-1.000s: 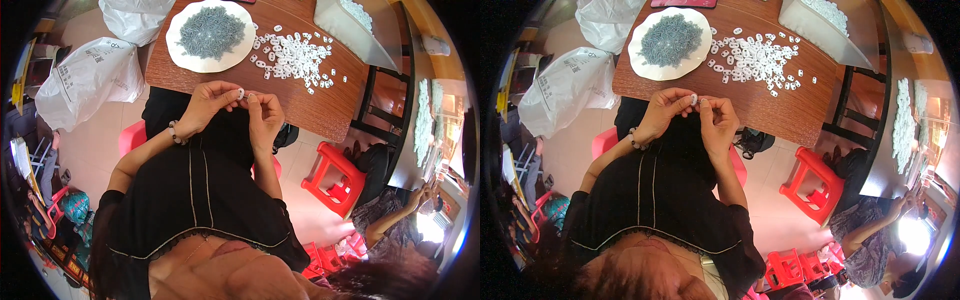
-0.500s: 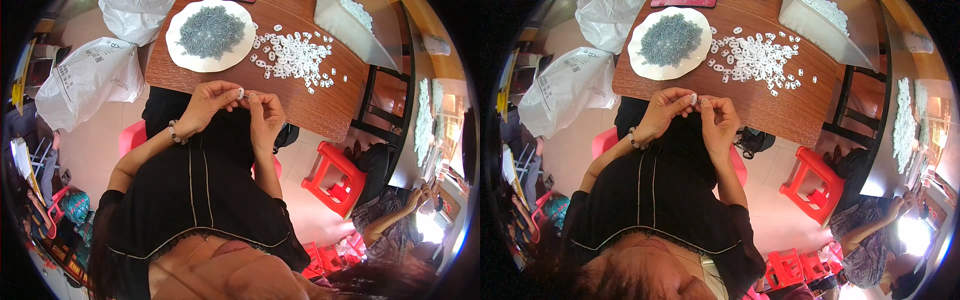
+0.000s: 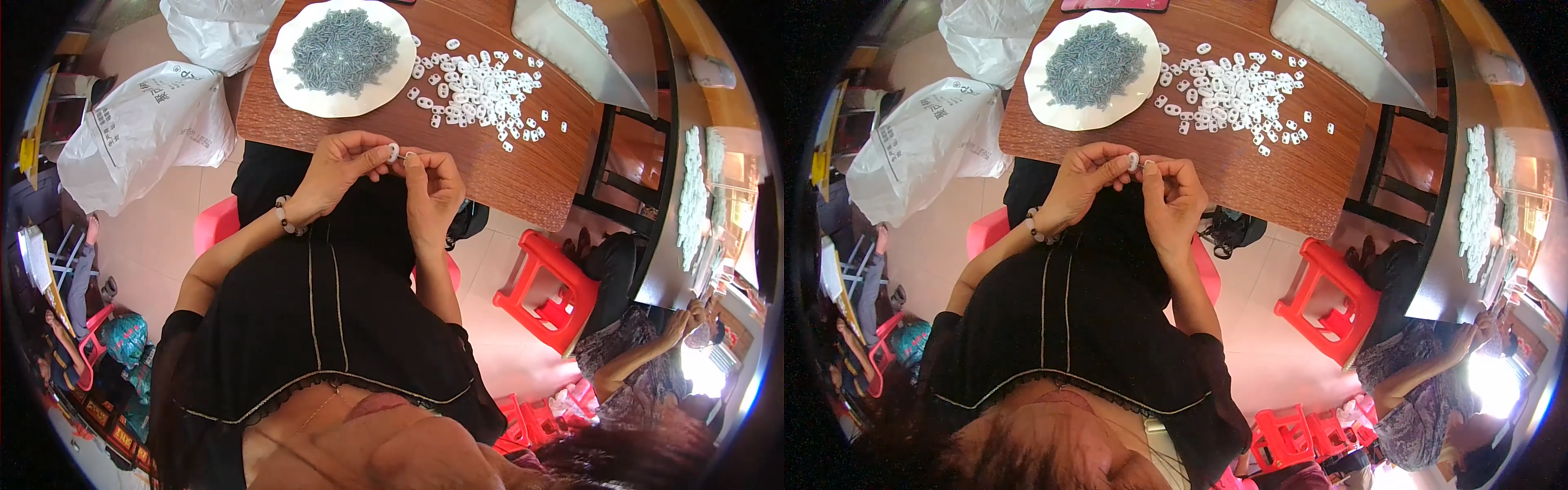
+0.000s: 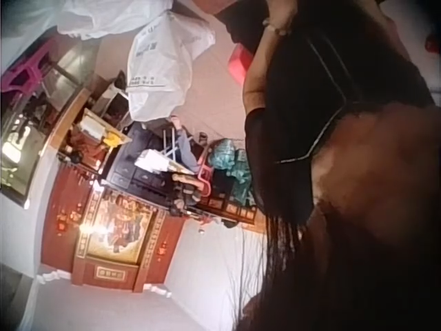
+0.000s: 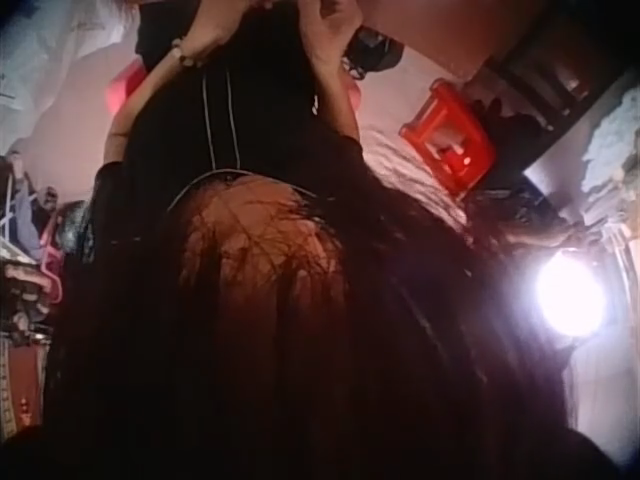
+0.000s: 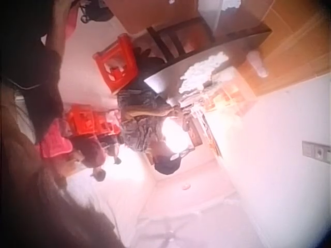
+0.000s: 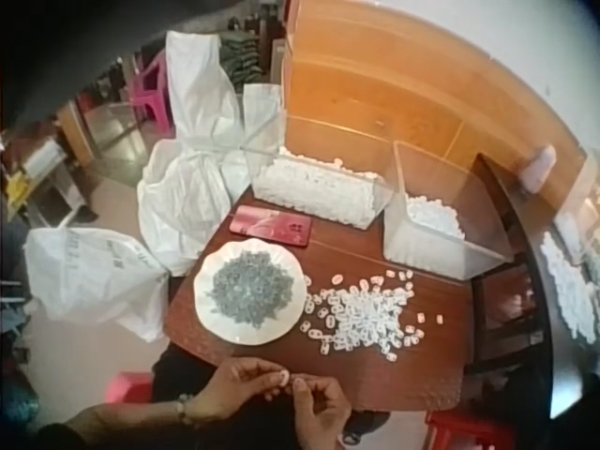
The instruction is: The recorder is manually assembling small plastic components by inserting black beads into white circular plastic housings.
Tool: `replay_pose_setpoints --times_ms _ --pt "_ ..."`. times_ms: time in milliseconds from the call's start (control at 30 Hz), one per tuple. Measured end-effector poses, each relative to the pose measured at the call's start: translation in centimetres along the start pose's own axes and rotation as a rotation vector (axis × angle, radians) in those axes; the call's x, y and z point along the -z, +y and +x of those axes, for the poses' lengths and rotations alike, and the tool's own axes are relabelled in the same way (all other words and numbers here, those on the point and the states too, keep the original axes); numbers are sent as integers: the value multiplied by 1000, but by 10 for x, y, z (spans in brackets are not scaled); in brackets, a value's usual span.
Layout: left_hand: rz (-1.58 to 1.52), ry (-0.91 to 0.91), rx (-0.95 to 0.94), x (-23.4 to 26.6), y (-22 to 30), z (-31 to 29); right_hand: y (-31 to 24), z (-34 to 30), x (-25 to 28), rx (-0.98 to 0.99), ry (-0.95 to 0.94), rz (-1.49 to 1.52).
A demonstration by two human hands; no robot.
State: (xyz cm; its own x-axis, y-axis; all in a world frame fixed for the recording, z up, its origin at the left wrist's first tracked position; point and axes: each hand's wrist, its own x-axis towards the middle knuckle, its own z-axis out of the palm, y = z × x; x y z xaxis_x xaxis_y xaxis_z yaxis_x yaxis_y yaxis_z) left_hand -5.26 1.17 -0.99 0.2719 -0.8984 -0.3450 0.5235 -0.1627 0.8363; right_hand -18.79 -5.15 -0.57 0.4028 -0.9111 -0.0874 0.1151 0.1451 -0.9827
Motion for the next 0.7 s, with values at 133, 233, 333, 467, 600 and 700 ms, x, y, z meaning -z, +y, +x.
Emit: replay_pose_setpoints --times_ms 133,233,333,467,600,700 --pt "18 3 -14 -1 0 0 -1 0 0 0 4 20" --pt "36 1 -36 -2 1 -1 -1 0 0 14 3 10" --pt "46 8 -56 -2 -1 0 0 -1 0 45 1 -34" --pt "54 23 -64 -2 -2 0 5 -2 -1 66 17 -31" --pt "59 25 -72 -2 -3 0 6 -3 -3 68 26 -30" --pt "35 28 -66 -2 -2 -1 5 -4 -3 41 17 -82"
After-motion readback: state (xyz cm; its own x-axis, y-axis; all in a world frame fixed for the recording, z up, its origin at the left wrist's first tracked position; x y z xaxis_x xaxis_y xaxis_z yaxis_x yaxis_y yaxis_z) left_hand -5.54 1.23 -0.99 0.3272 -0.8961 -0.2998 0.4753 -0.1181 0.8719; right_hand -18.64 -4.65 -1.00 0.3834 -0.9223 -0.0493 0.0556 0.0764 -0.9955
